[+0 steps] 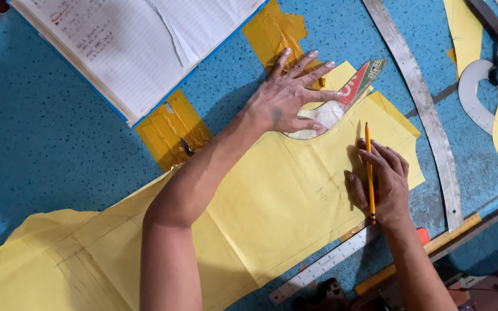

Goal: The person draws lines and curves on a large yellow paper pattern using a pencil, a metal ruler, and a curved French curve. They also use a flexible measuring tape to measure sections of the pattern. The person works at a blue table in a workshop setting.

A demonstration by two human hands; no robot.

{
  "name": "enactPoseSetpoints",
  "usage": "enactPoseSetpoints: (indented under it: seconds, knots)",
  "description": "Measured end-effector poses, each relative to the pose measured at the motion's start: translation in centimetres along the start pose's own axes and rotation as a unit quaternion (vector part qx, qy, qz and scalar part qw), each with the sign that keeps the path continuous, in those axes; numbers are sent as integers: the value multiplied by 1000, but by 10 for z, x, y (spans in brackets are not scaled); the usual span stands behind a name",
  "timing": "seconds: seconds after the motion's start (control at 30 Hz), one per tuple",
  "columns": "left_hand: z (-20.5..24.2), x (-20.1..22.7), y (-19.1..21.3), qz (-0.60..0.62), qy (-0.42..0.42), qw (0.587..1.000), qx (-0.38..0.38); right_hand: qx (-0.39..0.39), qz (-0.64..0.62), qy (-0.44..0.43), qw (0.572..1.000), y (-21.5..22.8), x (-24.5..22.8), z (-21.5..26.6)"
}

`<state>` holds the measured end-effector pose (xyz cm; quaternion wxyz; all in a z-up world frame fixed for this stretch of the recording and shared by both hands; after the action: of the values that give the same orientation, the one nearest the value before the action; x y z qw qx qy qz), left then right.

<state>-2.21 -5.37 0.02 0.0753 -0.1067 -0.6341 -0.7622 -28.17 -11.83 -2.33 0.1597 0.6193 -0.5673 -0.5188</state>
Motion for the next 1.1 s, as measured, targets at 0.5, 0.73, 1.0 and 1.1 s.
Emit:
enactPoseSetpoints:
  seconds: [0.5, 0.73, 1.0, 1.1]
  knots:
    - [-2, -3, -1, 1, -21, 999, 26, 6, 0, 4, 1000, -1, 0, -3]
    - [-2, -2, -3, -2, -16, 1000, 24, 1, -5, -2, 1000, 1, -1, -3]
    - [-3, 0, -1, -8, -6, 1000, -2, 3, -5, -2, 1000, 1, -1, -2]
    - [-3, 0, -1, -8, -6, 1000, 0, 8, -5, 6, 1000, 0, -1, -2]
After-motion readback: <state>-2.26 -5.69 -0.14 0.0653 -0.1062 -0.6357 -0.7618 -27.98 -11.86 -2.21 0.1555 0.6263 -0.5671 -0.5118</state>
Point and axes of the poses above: each hand's wrist, its own z-axis away from the middle knuckle, its own y-axis out of the back of the hand, x = y × z, the point moved 5 cm from there along -z, towards the middle knuckle, and after that the axes turned 7 degrees about -y, right-handed, at the moved point
